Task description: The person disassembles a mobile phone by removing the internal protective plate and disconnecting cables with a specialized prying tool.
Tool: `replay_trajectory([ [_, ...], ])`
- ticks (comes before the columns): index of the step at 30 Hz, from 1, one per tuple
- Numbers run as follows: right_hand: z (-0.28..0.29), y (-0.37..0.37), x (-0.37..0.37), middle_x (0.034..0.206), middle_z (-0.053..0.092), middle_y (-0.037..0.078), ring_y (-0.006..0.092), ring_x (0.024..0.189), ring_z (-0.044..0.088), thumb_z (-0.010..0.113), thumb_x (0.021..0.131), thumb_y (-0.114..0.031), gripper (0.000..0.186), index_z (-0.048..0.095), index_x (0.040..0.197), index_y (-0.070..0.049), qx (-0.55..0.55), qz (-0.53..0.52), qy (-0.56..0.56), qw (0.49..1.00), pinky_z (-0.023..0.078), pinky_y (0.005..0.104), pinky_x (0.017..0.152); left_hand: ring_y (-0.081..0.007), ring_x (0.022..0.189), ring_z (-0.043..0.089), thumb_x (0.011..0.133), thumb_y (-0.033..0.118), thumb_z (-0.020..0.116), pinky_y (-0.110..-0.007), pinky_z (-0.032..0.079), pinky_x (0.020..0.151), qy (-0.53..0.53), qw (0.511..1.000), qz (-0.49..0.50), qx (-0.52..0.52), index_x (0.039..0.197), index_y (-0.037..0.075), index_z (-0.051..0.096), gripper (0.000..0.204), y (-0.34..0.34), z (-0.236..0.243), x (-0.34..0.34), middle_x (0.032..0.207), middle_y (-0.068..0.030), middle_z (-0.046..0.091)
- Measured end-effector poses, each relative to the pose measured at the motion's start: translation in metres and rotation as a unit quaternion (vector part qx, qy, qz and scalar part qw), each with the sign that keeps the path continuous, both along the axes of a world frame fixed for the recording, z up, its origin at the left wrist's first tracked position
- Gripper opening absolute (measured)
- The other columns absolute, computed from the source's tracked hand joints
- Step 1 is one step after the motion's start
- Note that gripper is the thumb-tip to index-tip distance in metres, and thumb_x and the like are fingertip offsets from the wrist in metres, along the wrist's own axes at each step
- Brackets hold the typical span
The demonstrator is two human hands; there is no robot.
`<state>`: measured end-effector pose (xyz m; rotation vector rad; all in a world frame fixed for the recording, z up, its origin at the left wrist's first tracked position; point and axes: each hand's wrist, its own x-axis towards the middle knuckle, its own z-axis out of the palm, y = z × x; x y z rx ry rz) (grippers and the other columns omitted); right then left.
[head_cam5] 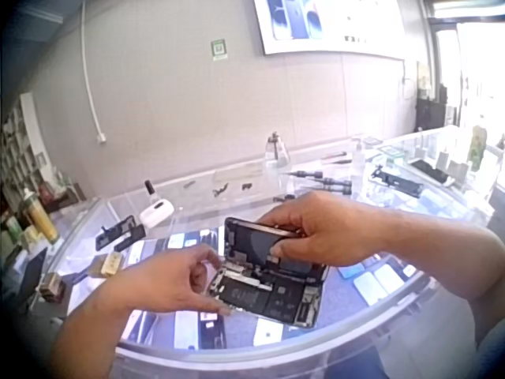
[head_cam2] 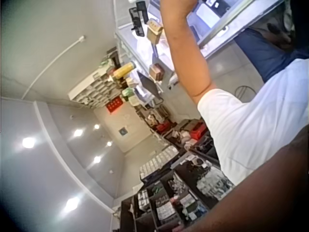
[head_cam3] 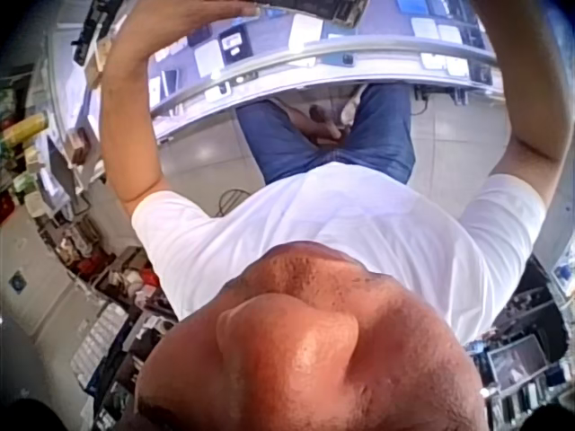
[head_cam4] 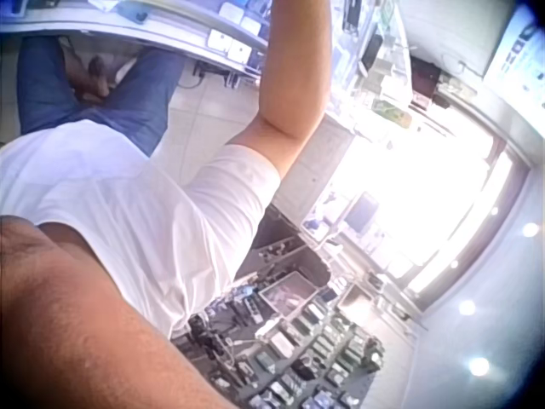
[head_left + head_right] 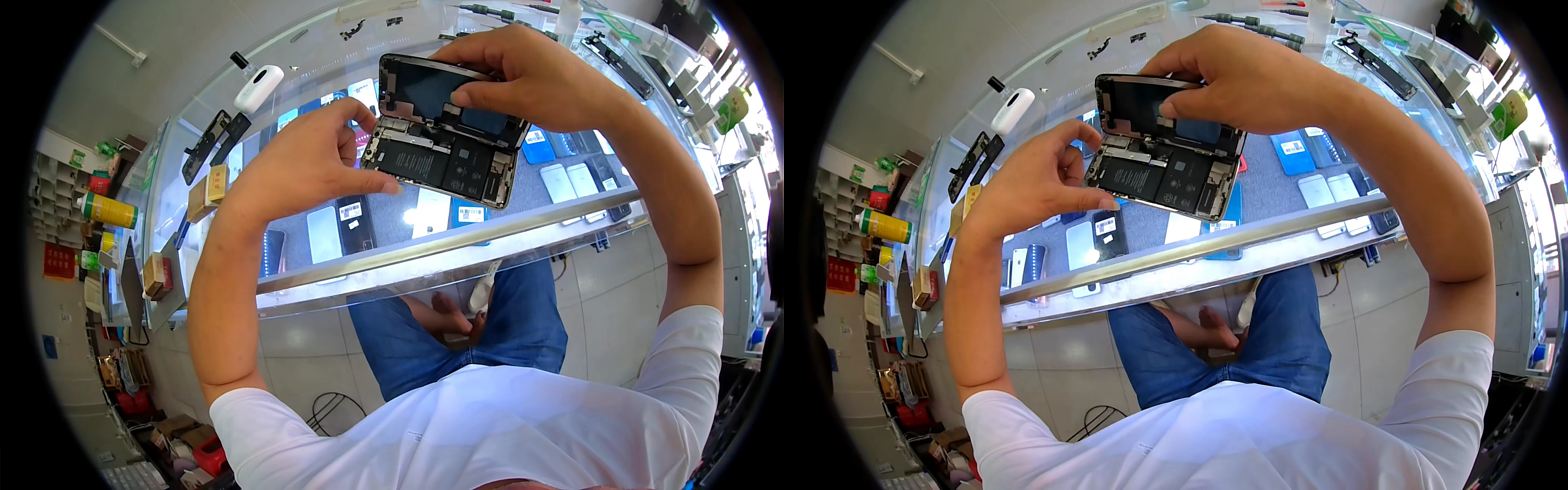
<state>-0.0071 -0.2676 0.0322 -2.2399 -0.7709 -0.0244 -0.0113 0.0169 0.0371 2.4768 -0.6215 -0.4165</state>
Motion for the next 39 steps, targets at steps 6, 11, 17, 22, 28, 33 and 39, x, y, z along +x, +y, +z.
replay_trajectory([
  [6, 0.0, 0.002, -0.002, 0.108, 0.078, 0.015, 0.0232, 0.089, 0.074, 0.07, 0.094, -0.015, 0.039, 0.073, 0.131, -0.004, -0.023, -0.013, -0.023, 0.999, 0.06, 0.0357, 0.088, -0.0074, 0.06, 0.045, 0.074, 0.024, 0.096, -0.028, 0.033, 0.056, -0.024, 0.999, 0.008, 0.022, 0.122, 0.002, 0.06, 0.064, -0.001, 0.0, -0.002, 0.065, 0.0029, 0.051],
  [11, -0.004, 0.0, 0.001, 0.108, 0.078, 0.016, 0.0248, 0.088, 0.075, 0.071, 0.096, -0.017, 0.039, 0.072, 0.133, -0.004, -0.03, 0.0, -0.052, 0.998, 0.061, 0.0357, 0.084, -0.0091, 0.065, 0.051, 0.075, 0.028, 0.096, -0.027, 0.038, 0.06, 0.005, 1.0, 0.014, 0.022, 0.124, 0.004, 0.062, 0.064, -0.002, 0.004, 0.0, 0.07, 0.0018, 0.056],
  [17, -0.001, 0.001, 0.002, 0.109, 0.077, 0.016, 0.024, 0.087, 0.077, 0.072, 0.099, -0.021, 0.041, 0.069, 0.137, -0.004, -0.059, 0.035, -0.099, 0.993, 0.064, 0.0339, 0.076, -0.0131, 0.101, 0.065, 0.091, 0.023, 0.085, -0.029, 0.055, 0.091, -0.139, 0.947, -0.02, -0.29, 0.133, 0.003, 0.066, 0.049, 0.011, -0.025, 0.032, 0.113, -0.0059, 0.069],
  [22, 0.003, 0.003, -0.007, 0.108, 0.077, 0.016, 0.0236, 0.085, 0.077, 0.074, 0.098, -0.022, 0.04, 0.071, 0.134, -0.005, -0.05, 0.027, -0.079, 0.995, 0.063, 0.0324, 0.075, -0.0131, 0.107, 0.068, 0.097, 0.012, 0.077, -0.03, 0.055, 0.1, 0.031, 0.925, -0.09, -0.367, 0.128, 0.0, 0.067, 0.034, -0.003, -0.039, 0.041, 0.116, -0.0055, 0.073],
  [28, 0.022, -0.002, -0.021, 0.104, 0.076, 0.018, 0.0257, 0.084, 0.077, 0.079, 0.095, -0.027, 0.059, 0.06, 0.148, -0.009, -0.169, -0.02, -0.058, 0.984, 0.063, 0.0342, 0.074, -0.0104, 0.107, 0.067, 0.099, 0.013, 0.077, -0.026, 0.053, 0.097, 0.052, 0.932, -0.111, -0.34, 0.124, 0.002, 0.068, 0.029, 0.001, -0.043, 0.051, 0.113, -0.0037, 0.073],
  [33, 0.036, -0.012, -0.052, 0.11, 0.076, 0.023, 0.033, 0.087, 0.076, 0.088, 0.081, -0.028, 0.089, 0.047, 0.158, -0.011, -0.232, -0.058, -0.031, 0.97, 0.061, 0.0389, 0.079, -0.0101, 0.106, 0.066, 0.099, 0.016, 0.078, -0.025, 0.052, 0.096, 0.013, 0.95, -0.094, -0.298, 0.125, 0.001, 0.067, 0.032, 0.0, -0.041, 0.047, 0.114, -0.0039, 0.073],
  [39, 0.027, -0.007, -0.06, 0.112, 0.075, 0.027, 0.0419, 0.097, 0.075, 0.097, 0.067, -0.026, 0.124, 0.025, 0.167, -0.014, -0.213, -0.028, -0.036, 0.976, 0.059, 0.0438, 0.084, -0.0106, 0.104, 0.067, 0.097, 0.016, 0.08, -0.026, 0.053, 0.096, -0.004, 0.958, -0.086, -0.274, 0.124, 0.002, 0.068, 0.034, 0.01, -0.037, 0.044, 0.114, -0.0046, 0.074],
])
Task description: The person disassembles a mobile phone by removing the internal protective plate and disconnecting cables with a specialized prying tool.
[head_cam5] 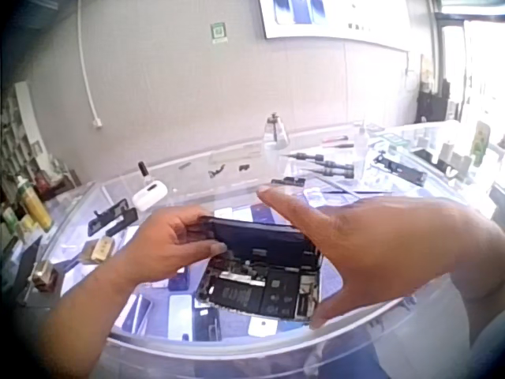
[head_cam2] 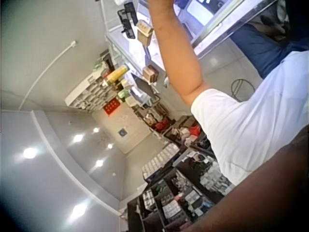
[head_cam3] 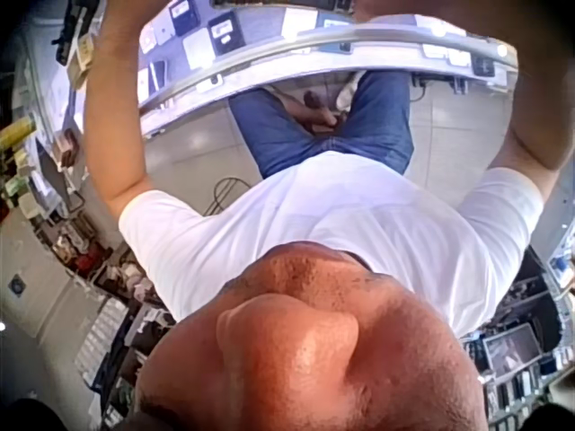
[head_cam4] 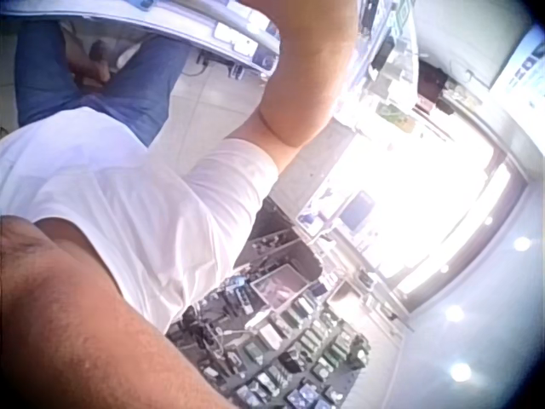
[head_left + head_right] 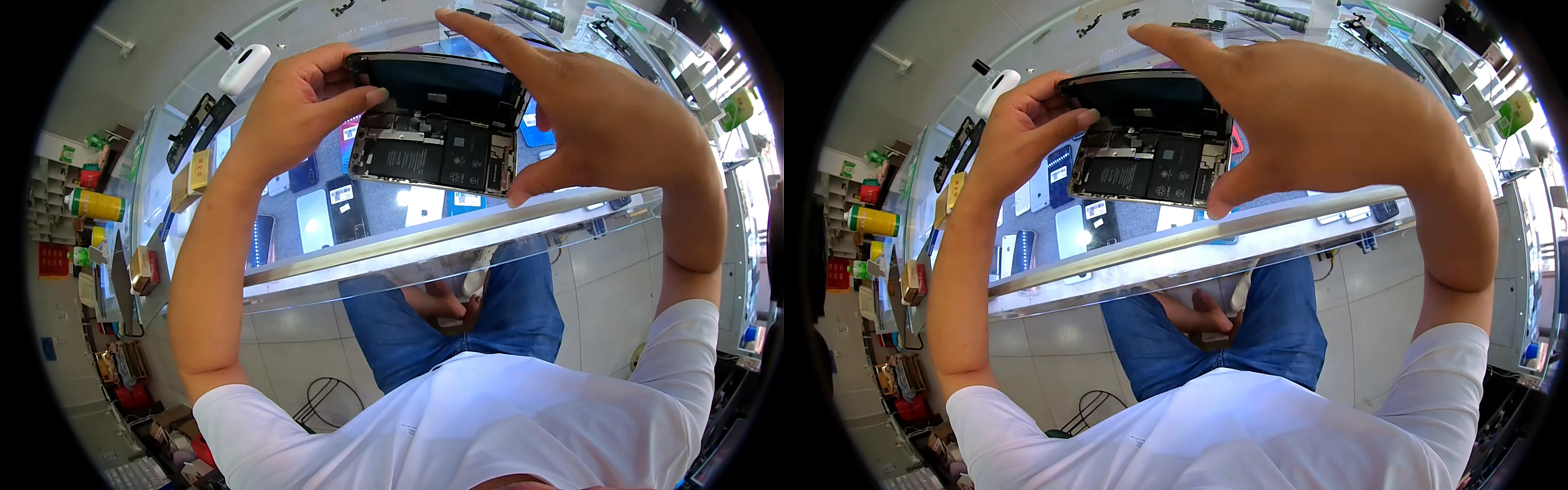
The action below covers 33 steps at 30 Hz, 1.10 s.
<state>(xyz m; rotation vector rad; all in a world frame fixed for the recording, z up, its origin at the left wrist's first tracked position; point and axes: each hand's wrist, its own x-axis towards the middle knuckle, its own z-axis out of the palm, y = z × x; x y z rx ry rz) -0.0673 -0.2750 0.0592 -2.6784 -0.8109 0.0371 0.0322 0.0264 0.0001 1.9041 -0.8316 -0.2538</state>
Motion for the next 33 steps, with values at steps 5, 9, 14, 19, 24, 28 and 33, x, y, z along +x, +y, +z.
replay_trajectory([
  [5, -0.019, 0.001, 0.0, 0.11, 0.075, 0.027, 0.0429, 0.098, 0.075, 0.097, 0.068, -0.025, 0.124, 0.024, 0.168, -0.016, -0.014, 0.009, -0.131, 0.991, 0.06, 0.0453, 0.084, -0.0091, 0.099, 0.068, 0.093, 0.015, 0.083, -0.026, 0.054, 0.091, 0.033, 0.999, -0.01, 0.024, 0.121, 0.002, 0.069, 0.033, 0.009, 0.009, -0.001, 0.108, -0.0023, 0.074],
  [9, -0.001, 0.011, 0.014, 0.093, 0.075, 0.015, 0.0221, 0.089, 0.074, 0.084, 0.087, -0.019, 0.046, 0.059, 0.123, -0.004, -0.159, -0.071, -0.007, 0.985, 0.059, 0.0334, 0.078, -0.007, 0.095, 0.066, 0.092, 0.014, 0.084, -0.024, 0.053, 0.085, 0.048, 0.998, -0.013, 0.026, 0.119, 0.002, 0.069, 0.032, 0.015, 0.013, -0.001, 0.103, 0.0001, 0.072],
  [14, -0.011, 0.032, 0.011, 0.09, 0.074, 0.016, 0.0242, 0.085, 0.074, 0.084, 0.088, -0.022, 0.044, 0.059, 0.119, -0.004, -0.118, -0.155, -0.123, 0.973, 0.059, 0.0352, 0.075, -0.0051, 0.091, 0.064, 0.092, 0.009, 0.081, -0.023, 0.052, 0.08, 0.055, 0.998, 0.017, 0.033, 0.118, 0.0, 0.068, 0.03, 0.019, 0.018, -0.001, 0.1, 0.0009, 0.07],
  [19, -0.024, -0.002, 0.034, 0.103, 0.076, 0.018, 0.0272, 0.076, 0.076, 0.089, 0.085, -0.034, 0.093, 0.04, 0.163, -0.019, -0.074, -0.078, -0.107, 0.988, 0.064, 0.0371, 0.07, -0.007, 0.088, 0.066, 0.092, 0.007, 0.079, -0.025, 0.055, 0.081, 0.066, 0.996, 0.021, 0.048, 0.12, -0.001, 0.068, 0.031, 0.021, 0.022, 0.003, 0.101, -0.0013, 0.072],
  [24, -0.01, -0.016, 0.047, 0.094, 0.077, 0.018, 0.0275, 0.081, 0.077, 0.086, 0.089, -0.026, 0.078, 0.049, 0.156, -0.012, -0.006, -0.032, -0.049, 0.998, 0.06, 0.0379, 0.072, -0.0073, 0.088, 0.066, 0.092, 0.008, 0.079, -0.025, 0.055, 0.082, 0.077, 0.996, 0.023, 0.037, 0.121, -0.001, 0.068, 0.032, 0.023, 0.019, 0.002, 0.101, -0.0016, 0.072],
  [28, 0.01, -0.043, 0.077, 0.081, 0.073, 0.011, 0.017, 0.074, 0.071, 0.077, 0.098, -0.023, 0.024, 0.076, 0.103, 0.0, 0.12, -0.063, -0.011, 0.991, 0.059, 0.0303, 0.069, -0.0049, 0.09, 0.063, 0.091, 0.01, 0.082, -0.023, 0.053, 0.082, 0.096, 0.994, 0.023, 0.038, 0.122, -0.001, 0.066, 0.036, 0.019, 0.019, 0.005, 0.101, 0.0005, 0.07],
  [33, 0.023, -0.039, 0.075, 0.077, 0.072, 0.012, 0.0203, 0.07, 0.07, 0.076, 0.097, -0.027, 0.028, 0.076, 0.095, 0.001, 0.091, -0.041, -0.014, 0.995, 0.057, 0.034, 0.066, -0.0045, 0.09, 0.062, 0.092, 0.012, 0.081, -0.023, 0.052, 0.082, 0.102, 0.993, 0.031, 0.052, 0.125, -0.001, 0.066, 0.039, 0.023, 0.021, 0.003, 0.102, 0.0005, 0.07],
])
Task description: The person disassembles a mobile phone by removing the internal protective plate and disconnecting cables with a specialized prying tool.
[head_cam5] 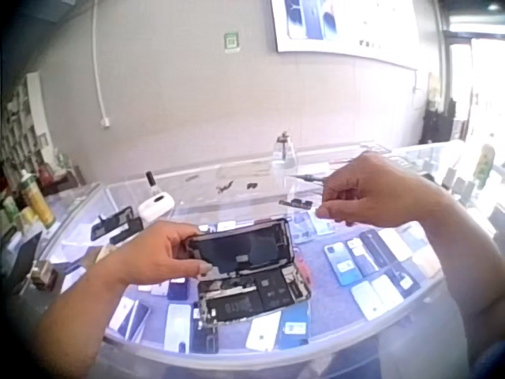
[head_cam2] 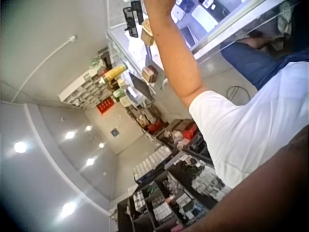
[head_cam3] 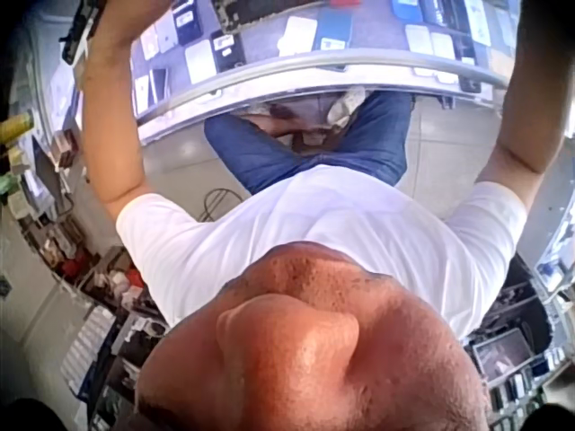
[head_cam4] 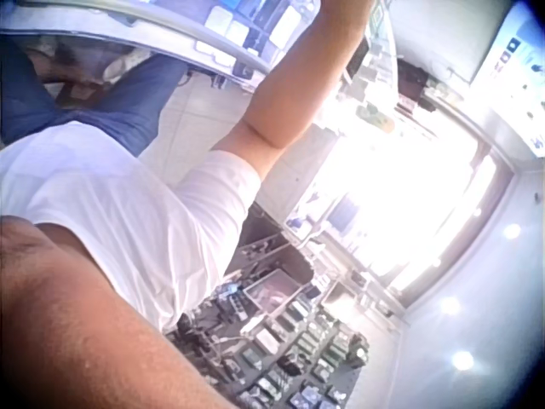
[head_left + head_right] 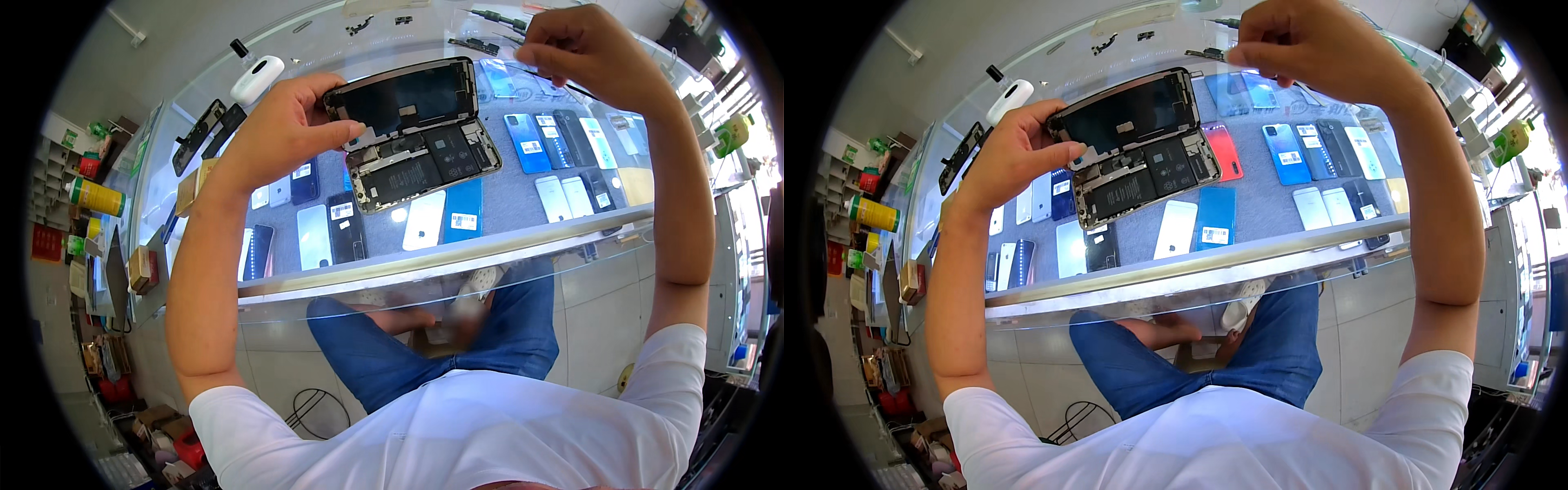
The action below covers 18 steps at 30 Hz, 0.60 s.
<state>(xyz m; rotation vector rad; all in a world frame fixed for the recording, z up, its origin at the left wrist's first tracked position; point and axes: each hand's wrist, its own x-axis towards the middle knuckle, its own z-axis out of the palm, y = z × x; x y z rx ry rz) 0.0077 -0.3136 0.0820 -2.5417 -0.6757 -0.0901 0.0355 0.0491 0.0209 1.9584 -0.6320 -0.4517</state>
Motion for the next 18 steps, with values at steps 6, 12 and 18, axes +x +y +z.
replay_trajectory([
  [6, -0.026, -0.012, 0.006, 0.098, 0.078, 0.01, 0.0201, 0.085, 0.077, 0.075, 0.1, -0.025, 0.023, 0.079, 0.106, -0.003, -0.097, 0.108, -0.007, 0.989, 0.062, 0.0313, 0.078, -0.0043, 0.09, 0.063, 0.093, 0.012, 0.08, -0.022, 0.052, 0.081, -0.012, 1.0, 0.001, 0.009, 0.127, -0.001, 0.066, 0.039, 0.0, -0.001, 0.0, 0.103, 0.0003, 0.071],
  [12, -0.023, -0.009, 0.003, 0.108, 0.079, 0.013, 0.0249, 0.092, 0.078, 0.074, 0.101, -0.032, 0.03, 0.078, 0.113, -0.005, -0.121, 0.124, -0.008, 0.985, 0.063, 0.0361, 0.084, -0.0046, 0.09, 0.063, 0.093, 0.012, 0.08, -0.023, 0.052, 0.082, -0.011, 1.0, 0.002, 0.001, 0.127, -0.001, 0.066, 0.038, -0.001, -0.001, -0.001, 0.103, 0.0005, 0.071],
  [18, -0.023, -0.009, 0.003, 0.11, 0.079, 0.014, 0.0263, 0.096, 0.078, 0.073, 0.101, -0.034, 0.033, 0.077, 0.116, -0.004, -0.144, 0.119, 0.023, 0.982, 0.064, 0.038, 0.085, -0.0046, 0.09, 0.063, 0.093, 0.012, 0.079, -0.023, 0.052, 0.082, -0.011, 1.0, 0.003, 0.007, 0.127, -0.001, 0.066, 0.039, -0.002, 0.0, -0.002, 0.103, 0.0009, 0.07],
])
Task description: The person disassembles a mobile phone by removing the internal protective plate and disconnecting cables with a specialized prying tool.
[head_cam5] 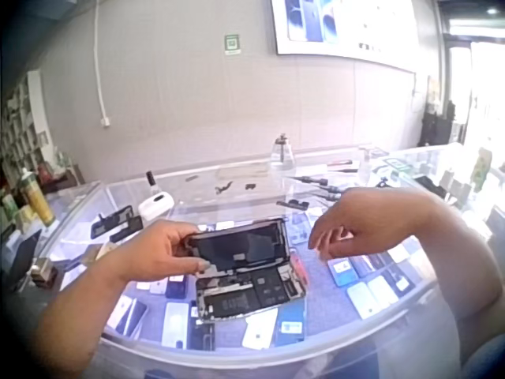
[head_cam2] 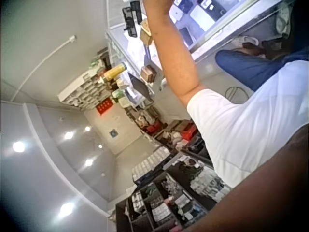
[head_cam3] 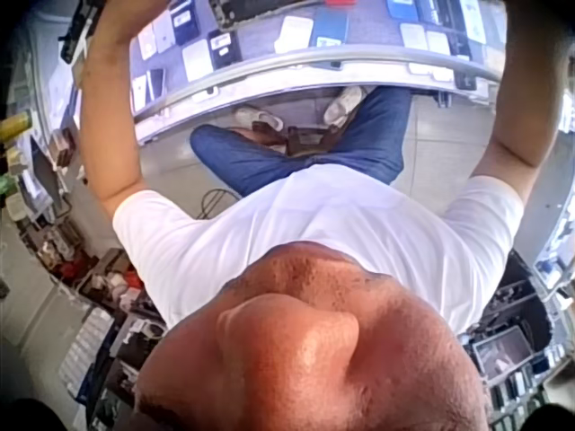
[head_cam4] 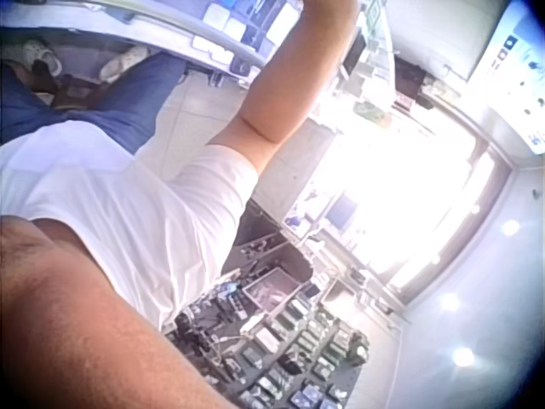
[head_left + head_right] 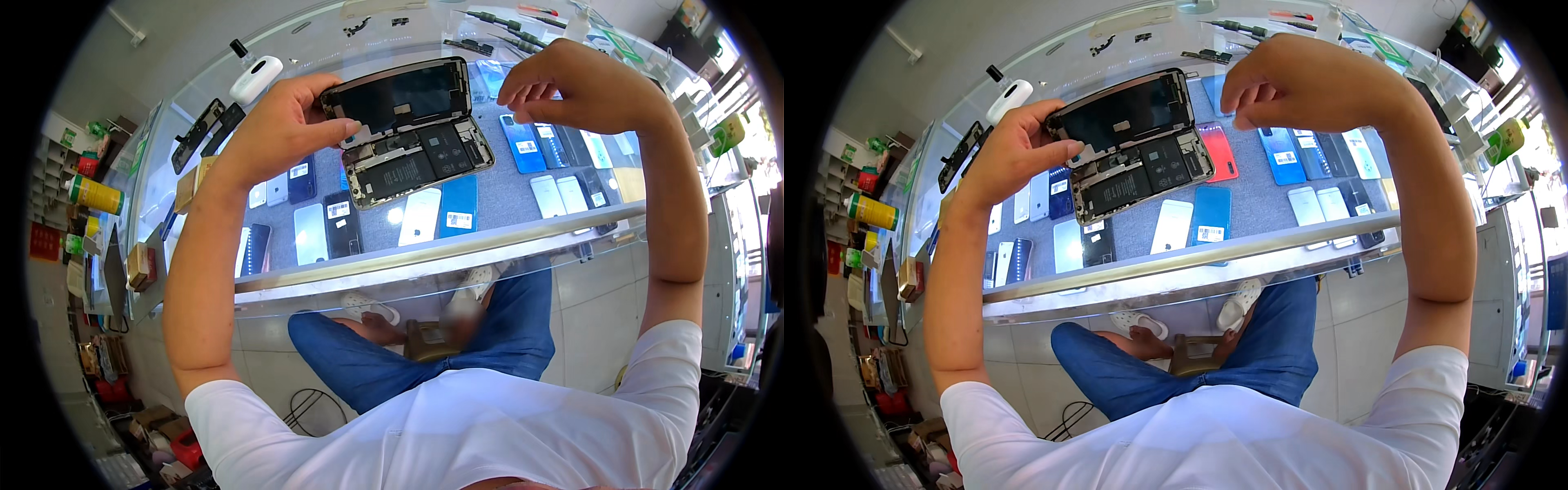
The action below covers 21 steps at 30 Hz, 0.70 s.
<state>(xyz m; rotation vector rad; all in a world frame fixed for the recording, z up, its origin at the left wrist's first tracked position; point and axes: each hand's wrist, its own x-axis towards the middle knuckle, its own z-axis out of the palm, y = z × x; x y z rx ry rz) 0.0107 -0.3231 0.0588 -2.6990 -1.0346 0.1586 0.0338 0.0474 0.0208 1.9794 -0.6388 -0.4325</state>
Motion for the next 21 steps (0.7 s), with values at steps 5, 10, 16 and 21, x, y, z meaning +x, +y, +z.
replay_trajectory([
  [5, 0.0013, 0.0, -0.0028, 0.109, 0.079, 0.015, 0.0264, 0.098, 0.079, 0.072, 0.102, -0.033, 0.033, 0.077, 0.117, -0.003, -0.006, -0.007, 0.009, 1.0, 0.064, 0.0387, 0.085, -0.0039, 0.091, 0.062, 0.094, 0.012, 0.079, -0.022, 0.052, 0.082, -0.004, 1.0, 0.0, 0.01, 0.126, -0.001, 0.066, 0.037, 0.0002, -0.0004, 0.0001, 0.103, 0.0014, 0.07],
  [10, -0.001, -0.0012, -0.0016, 0.109, 0.078, 0.015, 0.0265, 0.098, 0.078, 0.072, 0.102, -0.029, 0.031, 0.076, 0.118, -0.002, 0.0, -0.007, -0.002, 1.0, 0.064, 0.0367, 0.085, -0.0031, 0.088, 0.061, 0.094, 0.011, 0.078, -0.022, 0.051, 0.08, -0.004, 1.0, -0.004, -0.002, 0.124, -0.001, 0.067, 0.033, 0.0011, -0.0031, 0.0021, 0.1, 0.0025, 0.069],
  [16, -0.002, 0.0025, -0.0017, 0.11, 0.077, 0.015, 0.0262, 0.098, 0.078, 0.072, 0.102, -0.027, 0.03, 0.076, 0.117, -0.002, -0.007, -0.023, 0.023, 0.999, 0.064, 0.0373, 0.085, -0.0029, 0.084, 0.06, 0.095, 0.011, 0.077, -0.022, 0.05, 0.078, -0.02, 1.0, -0.009, 0.001, 0.12, 0.0, 0.069, 0.029, 0.0008, -0.0032, 0.0014, 0.097, 0.0039, 0.068],
  [21, -0.0025, 0.0036, -0.0012, 0.112, 0.075, 0.014, 0.0254, 0.098, 0.075, 0.075, 0.099, -0.026, 0.031, 0.076, 0.118, -0.002, -0.028, -0.013, 0.014, 0.999, 0.063, 0.0374, 0.085, -0.003, 0.084, 0.06, 0.095, 0.011, 0.077, -0.022, 0.051, 0.078, -0.026, 1.0, -0.012, -0.006, 0.119, 0.0, 0.069, 0.028, 0.0023, -0.0067, 0.0023, 0.096, 0.004, 0.068],
])
